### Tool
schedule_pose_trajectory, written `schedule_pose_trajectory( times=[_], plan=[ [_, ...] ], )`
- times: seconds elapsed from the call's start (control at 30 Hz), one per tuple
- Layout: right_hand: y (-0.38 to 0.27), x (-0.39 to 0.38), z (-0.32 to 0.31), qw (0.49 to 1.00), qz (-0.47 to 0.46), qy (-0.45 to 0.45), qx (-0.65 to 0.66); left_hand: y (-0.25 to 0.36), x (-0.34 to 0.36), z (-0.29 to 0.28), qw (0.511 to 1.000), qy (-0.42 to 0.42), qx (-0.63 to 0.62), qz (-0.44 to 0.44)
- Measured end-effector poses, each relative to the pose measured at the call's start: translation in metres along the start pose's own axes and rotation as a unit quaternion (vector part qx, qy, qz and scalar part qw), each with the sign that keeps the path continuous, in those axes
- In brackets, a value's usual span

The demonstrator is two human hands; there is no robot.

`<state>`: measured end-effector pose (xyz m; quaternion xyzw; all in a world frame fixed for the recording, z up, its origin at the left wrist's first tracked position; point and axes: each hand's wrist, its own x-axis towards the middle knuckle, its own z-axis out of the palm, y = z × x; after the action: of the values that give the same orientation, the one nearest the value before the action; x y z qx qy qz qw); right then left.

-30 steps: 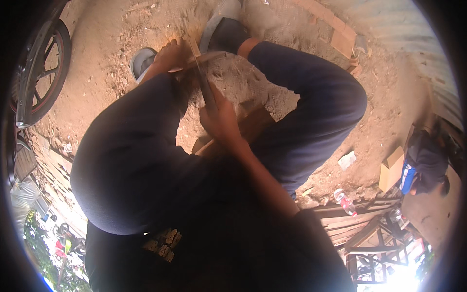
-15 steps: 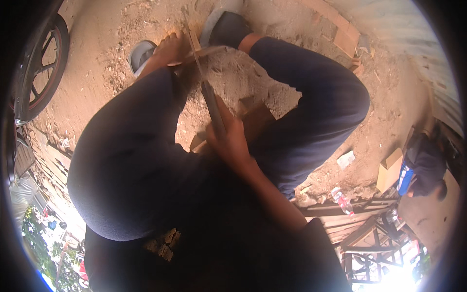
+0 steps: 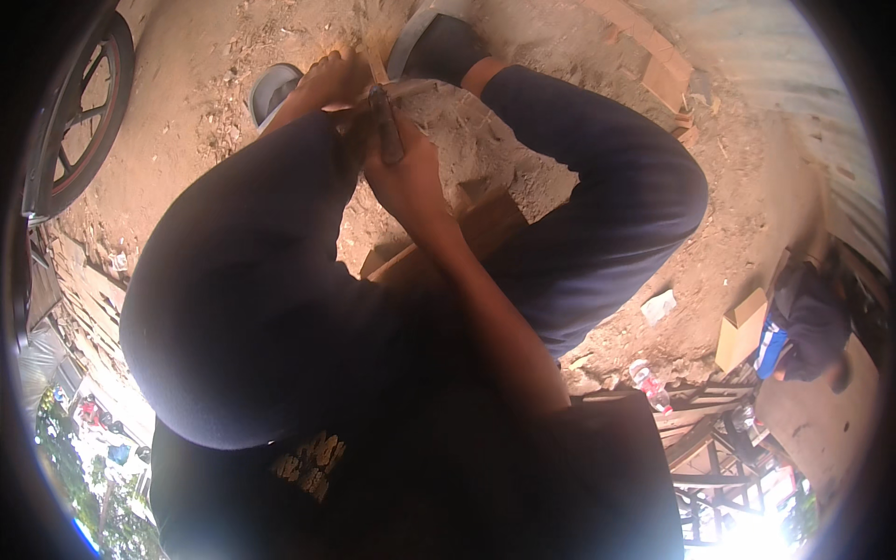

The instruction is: The person sits on the ground and uses a hand saw to cut a small piece of wood held between their feet. They maintain a steady sawing motion throughout the clip, producing sawdust as they work.

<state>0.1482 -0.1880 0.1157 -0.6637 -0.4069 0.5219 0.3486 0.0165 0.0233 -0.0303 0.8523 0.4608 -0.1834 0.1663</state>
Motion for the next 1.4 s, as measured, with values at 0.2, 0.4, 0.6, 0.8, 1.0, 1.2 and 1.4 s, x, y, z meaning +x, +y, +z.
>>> schedule_pose_trajectory(
  times=[0.2, 0.4, 0.6, 0.8, 1.0, 1.2, 1.4],
  plan=[
    [0.016, -0.056, -0.003, 0.984, -0.146, 0.076, -0.064, 0.006, -0.018, -0.013, 1.0, -0.011, -0.018, -0.018],
    [-0.007, 0.009, -0.004, 0.999, 0.014, -0.007, 0.033, -0.005, 0.005, 0.023, 1.0, 0.0, 0.008, 0.03],
    [0.019, -0.052, -0.009, 0.983, -0.152, 0.098, -0.024, 0.005, -0.016, -0.02, 0.999, 0.005, -0.041, 0.01],
    [0.021, -0.032, 0.007, 0.996, -0.042, 0.075, -0.027, -0.015, 0.01, 0.028, 0.999, 0.013, -0.007, 0.05],
    [-0.008, -0.009, 0.001, 0.997, -0.065, 0.045, -0.023, -0.009, 0.002, 0.017, 1.0, 0.004, 0.005, 0.022],
    [0.002, -0.057, 0.003, 0.974, -0.174, 0.127, -0.077, 0.005, -0.014, -0.001, 0.999, 0.001, -0.037, 0.003],
    [-0.005, 0.0, 0.011, 0.996, -0.062, 0.061, -0.006, -0.002, -0.008, -0.003, 1.0, 0.002, -0.005, 0.018]
  ],
)
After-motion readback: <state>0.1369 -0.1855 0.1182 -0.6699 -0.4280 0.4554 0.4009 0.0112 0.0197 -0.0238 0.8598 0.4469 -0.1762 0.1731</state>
